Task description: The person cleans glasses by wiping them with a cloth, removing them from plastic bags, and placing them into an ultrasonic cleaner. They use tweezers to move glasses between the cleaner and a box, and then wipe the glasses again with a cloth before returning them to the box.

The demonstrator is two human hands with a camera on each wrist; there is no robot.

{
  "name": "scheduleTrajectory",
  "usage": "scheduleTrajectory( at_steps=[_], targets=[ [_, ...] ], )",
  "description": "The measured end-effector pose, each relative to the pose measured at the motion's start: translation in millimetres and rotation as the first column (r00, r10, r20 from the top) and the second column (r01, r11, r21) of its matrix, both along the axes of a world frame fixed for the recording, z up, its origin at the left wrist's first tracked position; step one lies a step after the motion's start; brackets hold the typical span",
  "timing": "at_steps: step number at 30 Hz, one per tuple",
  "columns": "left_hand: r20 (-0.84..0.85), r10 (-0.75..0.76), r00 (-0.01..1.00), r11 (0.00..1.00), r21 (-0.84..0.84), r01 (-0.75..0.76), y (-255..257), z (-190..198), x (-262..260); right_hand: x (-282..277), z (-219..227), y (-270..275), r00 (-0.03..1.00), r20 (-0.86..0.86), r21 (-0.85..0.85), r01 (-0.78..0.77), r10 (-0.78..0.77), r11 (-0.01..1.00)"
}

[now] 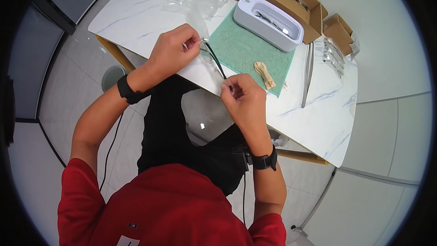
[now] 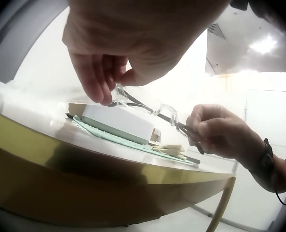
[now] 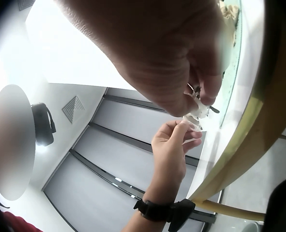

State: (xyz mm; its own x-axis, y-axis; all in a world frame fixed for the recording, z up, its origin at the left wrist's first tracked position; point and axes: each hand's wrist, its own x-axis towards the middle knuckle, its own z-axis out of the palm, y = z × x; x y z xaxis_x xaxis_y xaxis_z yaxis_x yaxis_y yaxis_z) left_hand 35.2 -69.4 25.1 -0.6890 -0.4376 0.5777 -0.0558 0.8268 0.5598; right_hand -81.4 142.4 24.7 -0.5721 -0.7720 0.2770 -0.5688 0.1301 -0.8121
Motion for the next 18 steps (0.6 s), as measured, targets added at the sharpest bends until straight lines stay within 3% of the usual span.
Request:
scheduleTrajectory(
  at_steps=[8, 14, 18],
  targets=[
    [-0.026, -0.091, 0.995, 0.958, -0.277, 0.080, 30, 11, 2, 0, -2, -23, 0.964, 0.266, -0.091, 0.015, 0.009, 0.996],
    [-0.063, -0.109, 0.992, 0.991, -0.084, 0.104, 29, 10, -1, 0, 9, -22, 0.903, 0.421, -0.134, -0.027, 0.082, 0.991],
    [-0.027, -0.172, 0.985, 0.980, -0.105, 0.168, 40, 8, 2, -6, 4, -21, 0.936, 0.351, -0.073, -0.010, 0.035, 0.997]
  ],
)
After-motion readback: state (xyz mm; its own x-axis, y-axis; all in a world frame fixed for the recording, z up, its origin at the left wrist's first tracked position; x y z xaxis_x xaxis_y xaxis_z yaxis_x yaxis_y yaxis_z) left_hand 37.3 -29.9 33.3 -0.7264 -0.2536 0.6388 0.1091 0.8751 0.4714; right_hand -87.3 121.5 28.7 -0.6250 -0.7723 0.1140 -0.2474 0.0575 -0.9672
